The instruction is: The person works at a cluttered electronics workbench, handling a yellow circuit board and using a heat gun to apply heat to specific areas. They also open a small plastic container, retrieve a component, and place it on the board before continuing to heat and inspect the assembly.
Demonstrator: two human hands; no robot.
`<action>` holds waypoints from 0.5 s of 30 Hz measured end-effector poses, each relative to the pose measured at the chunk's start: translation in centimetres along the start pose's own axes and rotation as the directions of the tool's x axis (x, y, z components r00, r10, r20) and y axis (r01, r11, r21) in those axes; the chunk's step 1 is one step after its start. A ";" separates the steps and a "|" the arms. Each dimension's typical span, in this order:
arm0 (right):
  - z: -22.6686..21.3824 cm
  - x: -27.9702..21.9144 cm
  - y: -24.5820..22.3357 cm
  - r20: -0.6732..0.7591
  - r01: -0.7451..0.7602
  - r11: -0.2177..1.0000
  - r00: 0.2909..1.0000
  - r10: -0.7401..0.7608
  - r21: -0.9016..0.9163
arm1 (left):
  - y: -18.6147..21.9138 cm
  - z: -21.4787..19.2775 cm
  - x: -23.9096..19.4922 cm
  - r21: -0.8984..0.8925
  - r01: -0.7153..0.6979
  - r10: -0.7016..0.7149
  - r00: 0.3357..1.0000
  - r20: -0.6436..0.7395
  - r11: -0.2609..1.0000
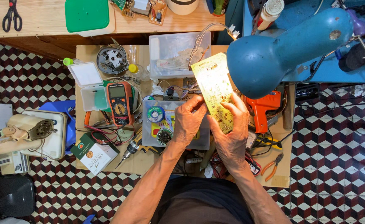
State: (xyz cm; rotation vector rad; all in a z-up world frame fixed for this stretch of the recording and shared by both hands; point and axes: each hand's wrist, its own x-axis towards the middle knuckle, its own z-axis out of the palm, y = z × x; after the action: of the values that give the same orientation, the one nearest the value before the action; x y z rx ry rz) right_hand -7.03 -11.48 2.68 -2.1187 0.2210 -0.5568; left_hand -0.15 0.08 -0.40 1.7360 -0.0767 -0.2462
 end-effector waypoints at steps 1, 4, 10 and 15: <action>0.1 0.0 0.1 0.003 -0.002 1.000 1.000 0.002 0.005 | -0.1 0.0 0.0 -0.015 0.015 -0.015 1.000 0.002 1.000; 0.1 -0.2 0.2 0.013 -0.015 1.000 1.000 0.015 0.011 | -0.4 0.2 0.0 -0.060 0.040 -0.040 0.999 0.006 0.997; 0.1 -0.4 0.1 -0.002 0.026 0.999 1.000 -0.026 -0.031 | -1.4 0.1 -0.2 -0.077 0.046 -0.044 0.999 0.018 0.996; 0.0 -0.4 -0.1 -0.001 0.058 0.996 0.998 -0.059 -0.068 | -2.3 0.1 -0.1 -0.086 0.059 -0.059 0.998 0.010 0.995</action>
State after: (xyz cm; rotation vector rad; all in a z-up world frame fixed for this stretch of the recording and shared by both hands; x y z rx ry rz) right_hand -7.37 -11.26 2.58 -2.1957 0.1824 -0.5949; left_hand -0.47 0.40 -2.69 1.6529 -0.0200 -0.2956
